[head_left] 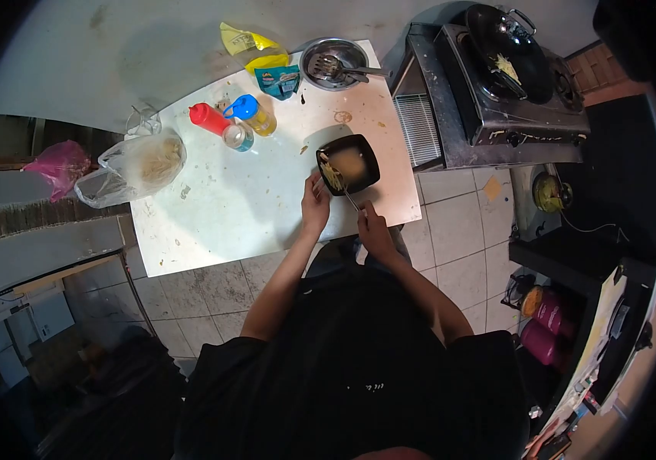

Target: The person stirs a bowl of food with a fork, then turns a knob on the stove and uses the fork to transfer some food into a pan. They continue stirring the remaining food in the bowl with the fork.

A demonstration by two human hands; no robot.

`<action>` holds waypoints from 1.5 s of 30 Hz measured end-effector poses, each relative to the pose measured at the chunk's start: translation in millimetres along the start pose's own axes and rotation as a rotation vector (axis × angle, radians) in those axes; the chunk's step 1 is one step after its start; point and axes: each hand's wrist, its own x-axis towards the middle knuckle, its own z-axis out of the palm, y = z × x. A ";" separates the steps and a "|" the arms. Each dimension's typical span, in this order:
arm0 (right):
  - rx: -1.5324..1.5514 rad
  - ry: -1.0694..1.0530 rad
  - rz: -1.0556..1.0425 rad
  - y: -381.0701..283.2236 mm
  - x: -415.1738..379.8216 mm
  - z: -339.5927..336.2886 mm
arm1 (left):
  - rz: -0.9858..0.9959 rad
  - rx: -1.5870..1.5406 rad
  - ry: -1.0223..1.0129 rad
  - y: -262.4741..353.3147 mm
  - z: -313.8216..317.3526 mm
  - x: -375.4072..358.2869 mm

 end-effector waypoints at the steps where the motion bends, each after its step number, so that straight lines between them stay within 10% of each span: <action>1: -0.015 0.002 -0.023 -0.2 0.3 1.3 | 0.025 0.013 0.004 -0.8 1.3 0.5; 45: -0.201 -0.099 -0.005 -17.7 2.6 -5.0 | -0.090 -0.118 0.036 8.9 -0.3 3.7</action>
